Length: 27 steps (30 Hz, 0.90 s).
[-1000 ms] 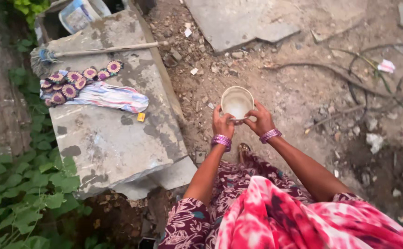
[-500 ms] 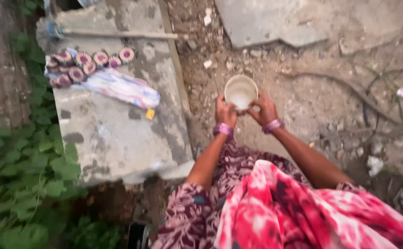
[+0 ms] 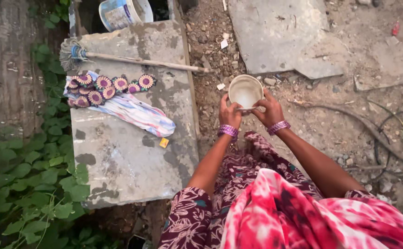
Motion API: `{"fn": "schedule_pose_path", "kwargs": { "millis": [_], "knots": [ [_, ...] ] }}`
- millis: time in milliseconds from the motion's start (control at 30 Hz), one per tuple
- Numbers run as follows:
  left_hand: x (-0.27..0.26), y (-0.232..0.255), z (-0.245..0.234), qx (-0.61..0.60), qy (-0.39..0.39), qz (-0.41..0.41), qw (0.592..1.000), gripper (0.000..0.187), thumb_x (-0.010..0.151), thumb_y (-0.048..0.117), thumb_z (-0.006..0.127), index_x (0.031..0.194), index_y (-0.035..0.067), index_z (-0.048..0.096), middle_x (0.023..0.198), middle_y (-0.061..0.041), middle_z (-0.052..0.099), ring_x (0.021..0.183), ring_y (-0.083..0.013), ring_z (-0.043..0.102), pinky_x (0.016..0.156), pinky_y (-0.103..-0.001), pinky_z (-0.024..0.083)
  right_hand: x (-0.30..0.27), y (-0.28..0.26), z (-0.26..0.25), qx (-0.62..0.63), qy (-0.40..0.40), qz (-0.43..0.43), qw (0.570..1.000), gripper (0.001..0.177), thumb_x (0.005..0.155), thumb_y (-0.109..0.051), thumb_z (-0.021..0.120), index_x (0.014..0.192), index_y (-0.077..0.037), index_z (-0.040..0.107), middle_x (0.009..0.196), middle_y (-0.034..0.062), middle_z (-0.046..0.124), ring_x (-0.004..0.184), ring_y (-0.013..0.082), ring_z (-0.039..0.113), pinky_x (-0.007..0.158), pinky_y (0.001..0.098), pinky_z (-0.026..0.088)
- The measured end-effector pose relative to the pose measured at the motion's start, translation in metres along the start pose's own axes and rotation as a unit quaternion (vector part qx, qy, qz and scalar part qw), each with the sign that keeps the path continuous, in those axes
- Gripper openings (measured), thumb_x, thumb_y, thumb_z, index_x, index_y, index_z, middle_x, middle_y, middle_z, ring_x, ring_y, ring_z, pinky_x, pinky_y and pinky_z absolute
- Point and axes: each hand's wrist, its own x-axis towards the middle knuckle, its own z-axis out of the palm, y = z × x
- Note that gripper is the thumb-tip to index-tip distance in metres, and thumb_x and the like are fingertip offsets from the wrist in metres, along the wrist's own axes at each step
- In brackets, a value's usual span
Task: The person waters a small green plant using water from a white container and a blue bucket.
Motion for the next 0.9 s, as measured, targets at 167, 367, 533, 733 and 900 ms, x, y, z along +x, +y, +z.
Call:
{"fn": "schedule_pose_path", "kwargs": {
  "millis": [167,367,533,733,900],
  "knots": [
    [0.054,0.01,0.001,0.004,0.045,-0.003,0.999,0.019,0.069,0.003,0.079,0.083,0.013,0.074,0.145,-0.019,0.053,0.128,-0.0395,0.057,0.101,-0.046,0.051,0.063,0.007,-0.003,0.012,-0.007,-0.023,1.0,0.023,0.071,-0.015,0.089,0.086,-0.007,0.074,0.143,0.0239,0.06,0.116,0.0431,0.066,0.093,0.0475,0.055],
    [0.145,0.024,0.017,-0.007,0.115,0.005,0.993,0.021,0.07,0.002,0.079,0.086,0.014,0.074,0.145,-0.018,0.054,0.127,-0.039,0.057,0.104,-0.046,0.051,0.169,0.014,-0.022,0.046,0.005,-0.087,0.995,0.025,0.072,-0.013,0.088,0.09,-0.006,0.072,0.138,0.0205,0.063,0.115,0.0411,0.067,0.093,0.0464,0.056],
    [0.208,0.05,0.018,-0.023,0.172,0.014,0.985,0.022,0.067,0.003,0.082,0.084,0.013,0.072,0.142,-0.018,0.055,0.126,-0.0388,0.058,0.105,-0.045,0.049,0.237,0.002,-0.049,0.062,0.02,-0.109,0.992,0.024,0.07,-0.006,0.085,0.089,-0.006,0.07,0.137,0.0188,0.065,0.119,0.0407,0.066,0.096,0.0453,0.056],
    [0.267,0.089,0.006,-0.078,0.216,-0.007,0.973,0.022,0.069,0.002,0.083,0.084,0.012,0.072,0.143,-0.017,0.054,0.125,-0.0357,0.061,0.104,-0.042,0.051,0.308,-0.007,-0.068,0.048,0.042,-0.153,0.986,0.028,0.065,-0.006,0.087,0.089,-0.005,0.071,0.142,0.0223,0.062,0.124,0.0424,0.063,0.1,0.0468,0.053],
    [0.304,0.103,-0.015,-0.077,0.219,-0.028,0.972,0.022,0.067,0.002,0.084,0.083,0.012,0.071,0.142,-0.017,0.055,0.118,-0.0339,0.063,0.1,-0.041,0.052,0.351,-0.012,-0.062,0.092,0.032,-0.158,0.983,0.029,0.068,-0.005,0.088,0.091,-0.004,0.071,0.145,0.0232,0.061,0.129,0.0416,0.062,0.103,0.0455,0.053]
  ]
}}
